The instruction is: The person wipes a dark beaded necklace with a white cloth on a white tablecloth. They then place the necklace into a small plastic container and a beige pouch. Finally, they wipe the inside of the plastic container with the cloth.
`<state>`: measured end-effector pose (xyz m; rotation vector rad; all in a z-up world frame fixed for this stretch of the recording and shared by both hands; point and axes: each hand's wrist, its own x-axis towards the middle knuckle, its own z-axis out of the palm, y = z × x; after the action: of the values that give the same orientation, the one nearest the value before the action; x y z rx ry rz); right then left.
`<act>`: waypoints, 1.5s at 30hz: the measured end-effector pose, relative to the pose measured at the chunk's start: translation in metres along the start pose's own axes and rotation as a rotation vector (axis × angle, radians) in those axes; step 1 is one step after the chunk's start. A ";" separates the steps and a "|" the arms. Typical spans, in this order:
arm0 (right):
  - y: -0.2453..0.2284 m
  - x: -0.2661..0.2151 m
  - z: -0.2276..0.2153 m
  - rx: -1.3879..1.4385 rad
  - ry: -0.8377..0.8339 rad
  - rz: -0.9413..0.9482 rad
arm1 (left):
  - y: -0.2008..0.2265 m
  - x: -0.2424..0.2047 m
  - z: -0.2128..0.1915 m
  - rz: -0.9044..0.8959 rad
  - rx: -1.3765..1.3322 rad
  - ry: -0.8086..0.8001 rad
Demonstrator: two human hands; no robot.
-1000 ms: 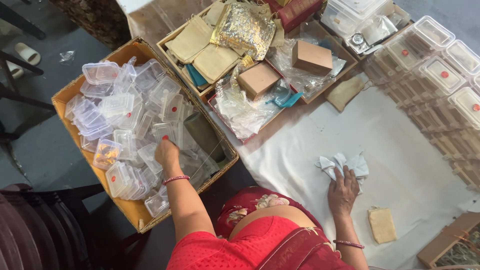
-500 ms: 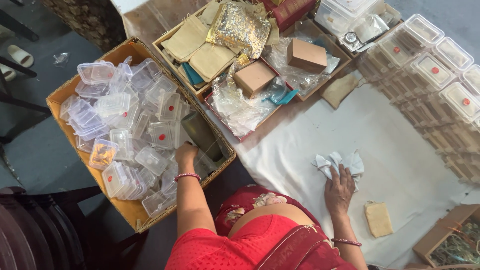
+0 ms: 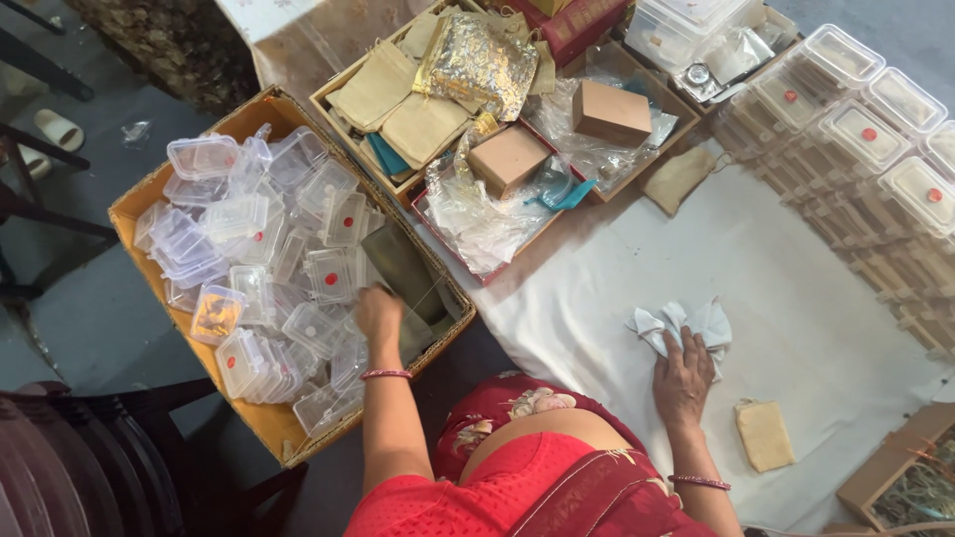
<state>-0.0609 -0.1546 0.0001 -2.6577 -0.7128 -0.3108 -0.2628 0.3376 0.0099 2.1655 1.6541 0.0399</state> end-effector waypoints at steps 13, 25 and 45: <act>-0.003 -0.001 -0.001 -0.014 0.014 0.018 | 0.112 -0.048 -0.159 0.609 -0.197 1.028; 0.007 -0.005 -0.013 -0.081 0.010 0.058 | 0.298 -0.161 0.094 0.801 -0.978 -0.589; 0.014 0.063 -0.048 0.030 0.327 0.106 | 0.306 -0.209 0.177 1.468 -0.162 -0.251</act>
<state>-0.0058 -0.1578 0.0589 -2.5184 -0.4665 -0.6797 0.0038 0.0258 -0.0018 2.5698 -0.2926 0.2793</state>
